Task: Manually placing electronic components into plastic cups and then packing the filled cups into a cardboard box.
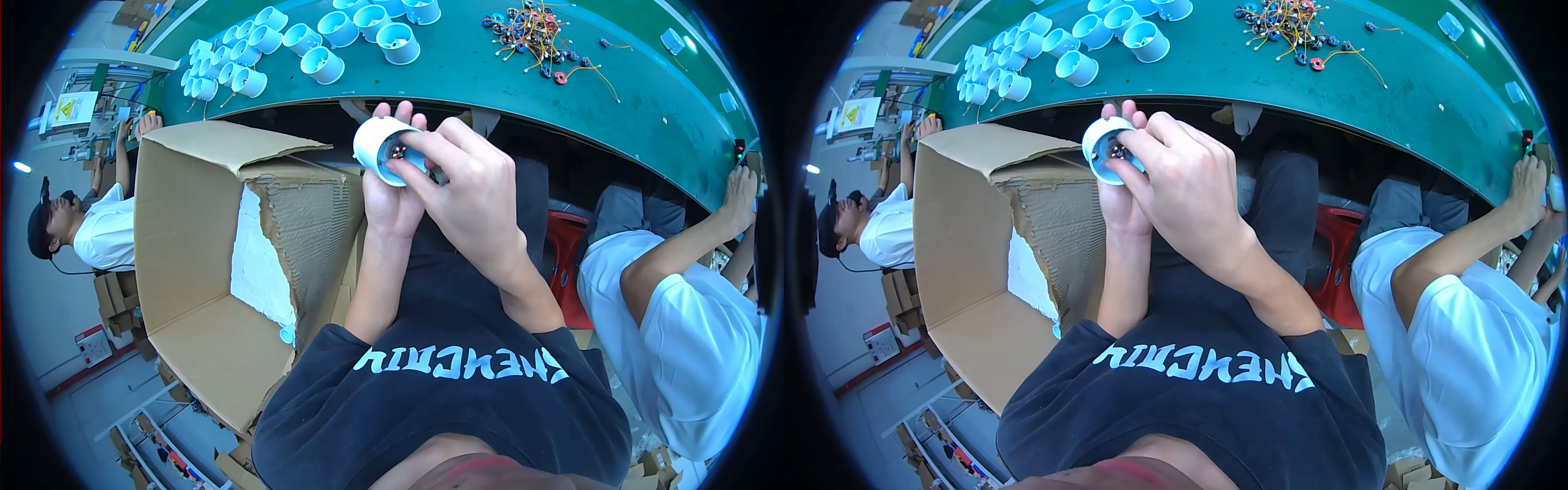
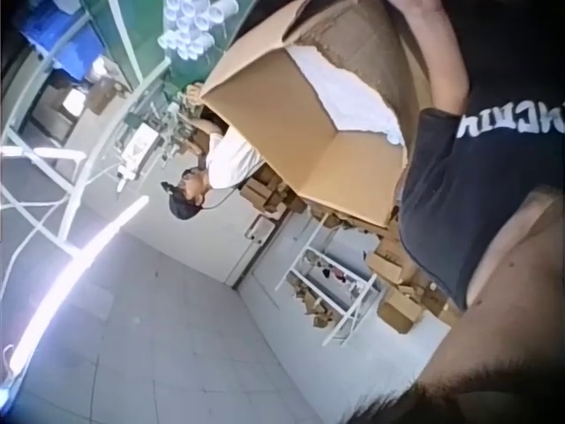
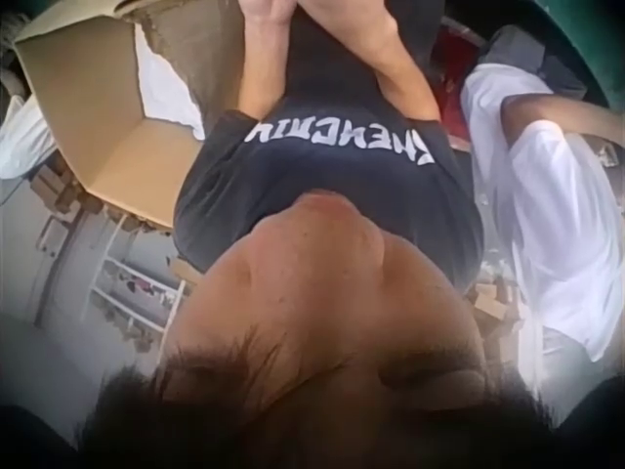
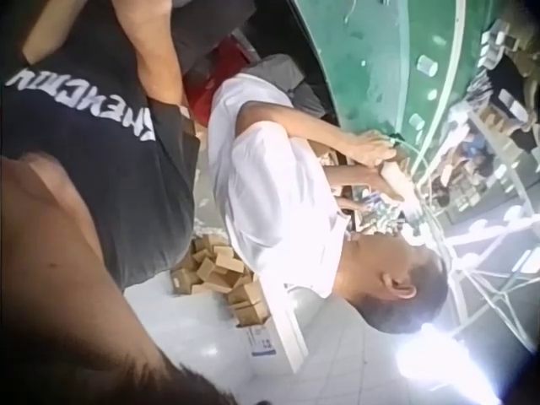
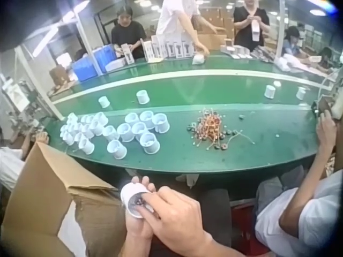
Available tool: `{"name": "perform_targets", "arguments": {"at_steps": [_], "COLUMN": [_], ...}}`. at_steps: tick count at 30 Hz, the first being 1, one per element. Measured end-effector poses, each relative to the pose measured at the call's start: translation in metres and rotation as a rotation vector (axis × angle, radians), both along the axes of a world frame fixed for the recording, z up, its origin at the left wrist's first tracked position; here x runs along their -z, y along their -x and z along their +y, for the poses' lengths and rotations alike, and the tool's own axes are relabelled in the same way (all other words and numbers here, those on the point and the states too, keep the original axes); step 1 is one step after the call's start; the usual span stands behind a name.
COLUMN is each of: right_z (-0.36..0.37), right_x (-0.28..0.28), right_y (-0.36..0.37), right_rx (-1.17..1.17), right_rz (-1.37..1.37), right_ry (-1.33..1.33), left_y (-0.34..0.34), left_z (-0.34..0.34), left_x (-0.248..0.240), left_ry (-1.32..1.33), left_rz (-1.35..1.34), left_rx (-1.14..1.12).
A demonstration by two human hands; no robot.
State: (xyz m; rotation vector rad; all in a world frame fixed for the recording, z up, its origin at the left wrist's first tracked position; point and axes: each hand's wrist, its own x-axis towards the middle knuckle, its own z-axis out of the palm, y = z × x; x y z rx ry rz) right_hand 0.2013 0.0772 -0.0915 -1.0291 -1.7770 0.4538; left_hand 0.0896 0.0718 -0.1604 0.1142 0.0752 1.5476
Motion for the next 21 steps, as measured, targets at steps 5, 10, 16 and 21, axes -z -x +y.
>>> {"name": "perform_targets", "arguments": {"at_steps": [5,10,16,21], "right_z": [0.002,0.0,-0.007,-0.013], "right_x": [0.0,0.003,0.003,0.003], "right_y": [-0.003,0.005,0.009,0.009], "right_rx": [-0.02,0.006,-0.02,-0.087], "right_rz": [-0.05,-0.065,-0.02,0.104], "right_ry": [-0.035,-0.122,-0.063,-0.014], "left_y": [0.016,0.014,0.006,0.014], "left_z": [0.004,0.006,0.003,0.006], "left_x": [-0.004,-0.016,-0.018,-0.016], "left_ry": [0.004,-0.001,-0.073,-0.292], "left_rz": [0.023,-0.036,0.171,0.49], "left_rx": [0.148,0.168,-0.087,-0.187]}}
